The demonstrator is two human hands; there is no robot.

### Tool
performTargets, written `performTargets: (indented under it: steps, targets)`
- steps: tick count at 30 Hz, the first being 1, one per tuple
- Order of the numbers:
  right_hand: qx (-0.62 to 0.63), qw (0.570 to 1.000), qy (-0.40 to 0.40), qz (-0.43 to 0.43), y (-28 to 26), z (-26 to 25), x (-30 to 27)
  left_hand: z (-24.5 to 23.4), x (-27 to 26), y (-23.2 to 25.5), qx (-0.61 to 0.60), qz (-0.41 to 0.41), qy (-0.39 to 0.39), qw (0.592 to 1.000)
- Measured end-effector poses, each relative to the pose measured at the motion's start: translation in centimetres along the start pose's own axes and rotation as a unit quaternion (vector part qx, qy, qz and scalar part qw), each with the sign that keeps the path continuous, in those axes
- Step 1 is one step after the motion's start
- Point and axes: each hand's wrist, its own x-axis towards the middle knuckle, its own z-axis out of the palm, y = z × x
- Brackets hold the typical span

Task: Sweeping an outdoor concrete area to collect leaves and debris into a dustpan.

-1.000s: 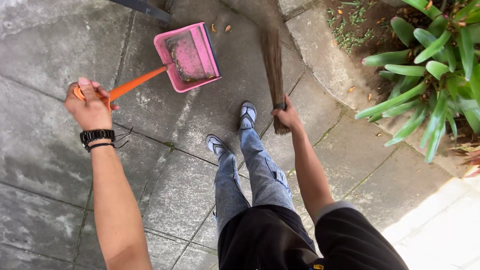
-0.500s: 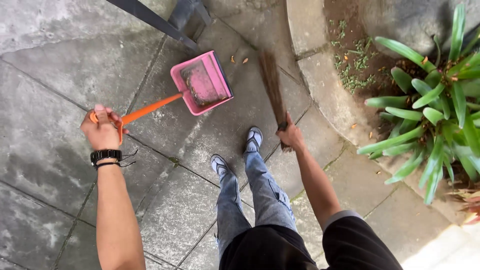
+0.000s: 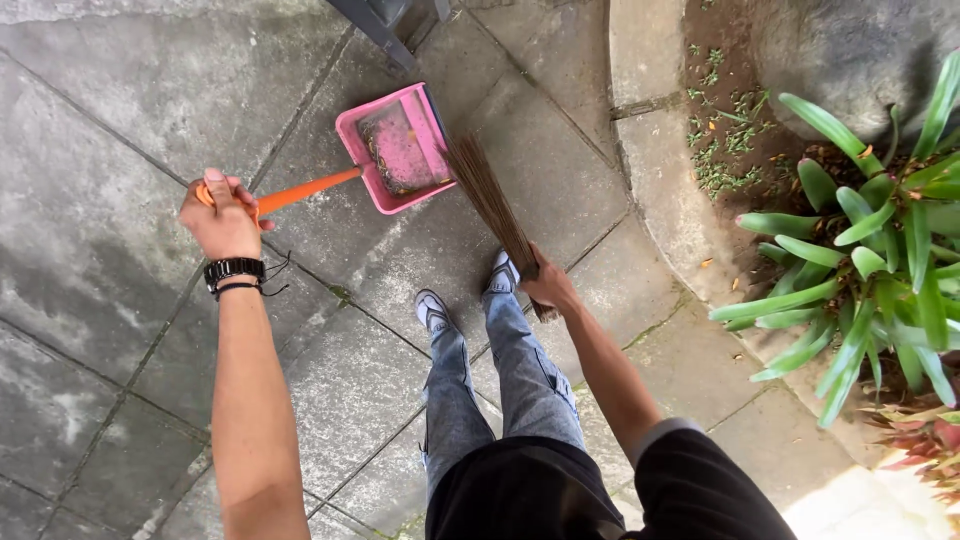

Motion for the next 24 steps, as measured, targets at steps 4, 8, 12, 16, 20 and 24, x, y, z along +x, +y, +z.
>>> performTargets:
  steps: [4,8,12,16,20,24]
  targets:
    - [-0.012,0.998,0.014,0.053,-1.0,-3.6,1.1,-0.2,-0.6,0.7,0.008,-0.004,0.002,1.0]
    - [-0.025,0.991,0.096,0.09,-5.0,-7.2,8.6,-0.7,-1.1,0.8,-0.001,-0.003,0.01,1.0]
    - [-0.085,0.985,0.069,0.133,-8.7,-6.0,16.2,-1.5,-1.3,0.0,0.008,-0.001,0.03,1.0]
    - [-0.16,0.985,0.023,0.061,-8.6,-0.8,12.7,-2.6,-1.2,-0.7,-0.013,0.014,0.019,1.0]
    - [-0.078,0.995,0.01,0.061,-8.0,-1.9,2.5,-3.2,-0.1,-0.7,-0.019,0.01,0.015,1.0]
    - [0.032,0.992,0.063,0.106,-3.9,-0.5,-1.6,-4.4,0.0,-0.8,-0.031,0.019,-0.003,0.999]
